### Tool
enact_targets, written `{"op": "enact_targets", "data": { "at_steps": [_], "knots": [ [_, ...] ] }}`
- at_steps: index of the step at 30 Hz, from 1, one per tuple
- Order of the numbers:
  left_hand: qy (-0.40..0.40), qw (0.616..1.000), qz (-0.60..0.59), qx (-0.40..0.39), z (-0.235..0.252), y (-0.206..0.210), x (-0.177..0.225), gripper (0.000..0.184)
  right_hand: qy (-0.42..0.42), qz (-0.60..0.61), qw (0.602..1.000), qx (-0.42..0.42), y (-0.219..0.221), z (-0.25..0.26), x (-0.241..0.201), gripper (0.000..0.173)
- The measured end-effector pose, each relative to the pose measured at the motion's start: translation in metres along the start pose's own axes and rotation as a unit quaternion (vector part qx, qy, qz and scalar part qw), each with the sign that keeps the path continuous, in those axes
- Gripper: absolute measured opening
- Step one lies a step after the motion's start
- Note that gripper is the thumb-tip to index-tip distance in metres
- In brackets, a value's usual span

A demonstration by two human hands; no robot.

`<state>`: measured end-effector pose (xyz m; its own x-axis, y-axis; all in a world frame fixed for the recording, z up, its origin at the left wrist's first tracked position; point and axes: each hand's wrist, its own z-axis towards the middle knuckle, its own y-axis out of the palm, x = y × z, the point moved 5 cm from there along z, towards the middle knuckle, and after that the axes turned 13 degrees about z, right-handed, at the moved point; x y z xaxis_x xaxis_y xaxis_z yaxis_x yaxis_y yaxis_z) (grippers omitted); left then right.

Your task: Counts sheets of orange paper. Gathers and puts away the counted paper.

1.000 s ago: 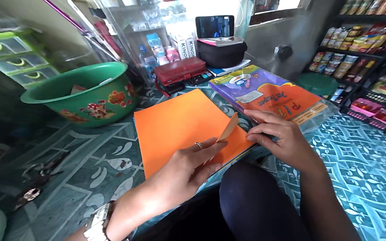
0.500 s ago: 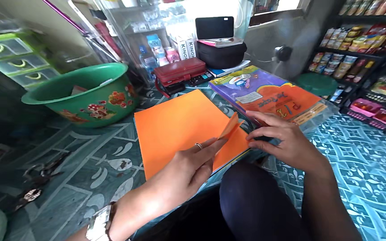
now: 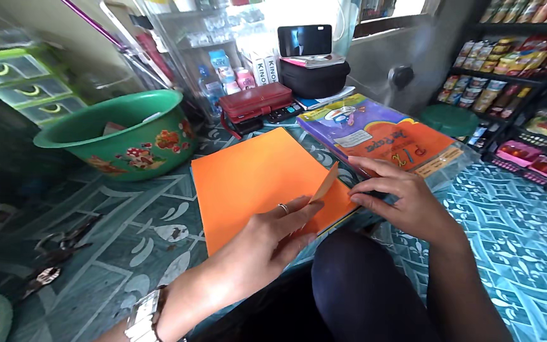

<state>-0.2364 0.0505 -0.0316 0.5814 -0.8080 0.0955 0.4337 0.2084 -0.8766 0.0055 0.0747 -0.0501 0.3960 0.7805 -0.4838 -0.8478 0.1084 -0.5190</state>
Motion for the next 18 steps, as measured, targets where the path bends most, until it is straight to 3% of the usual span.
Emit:
{"op": "enact_targets", "data": {
  "at_steps": [11, 18],
  "knots": [
    [-0.010, 1.000, -0.013, -0.009, 0.0010, -0.0010, -0.0022, 0.039, 0.002, 0.010, 1.000, -0.001, -0.0007, -0.0002, -0.0004, 0.033],
    [-0.001, 1.000, -0.019, -0.006, 0.0014, -0.0016, -0.0016, 0.038, -0.029, -0.003, 0.999, 0.022, 0.0022, 0.0026, -0.0054, 0.020]
  ]
}}
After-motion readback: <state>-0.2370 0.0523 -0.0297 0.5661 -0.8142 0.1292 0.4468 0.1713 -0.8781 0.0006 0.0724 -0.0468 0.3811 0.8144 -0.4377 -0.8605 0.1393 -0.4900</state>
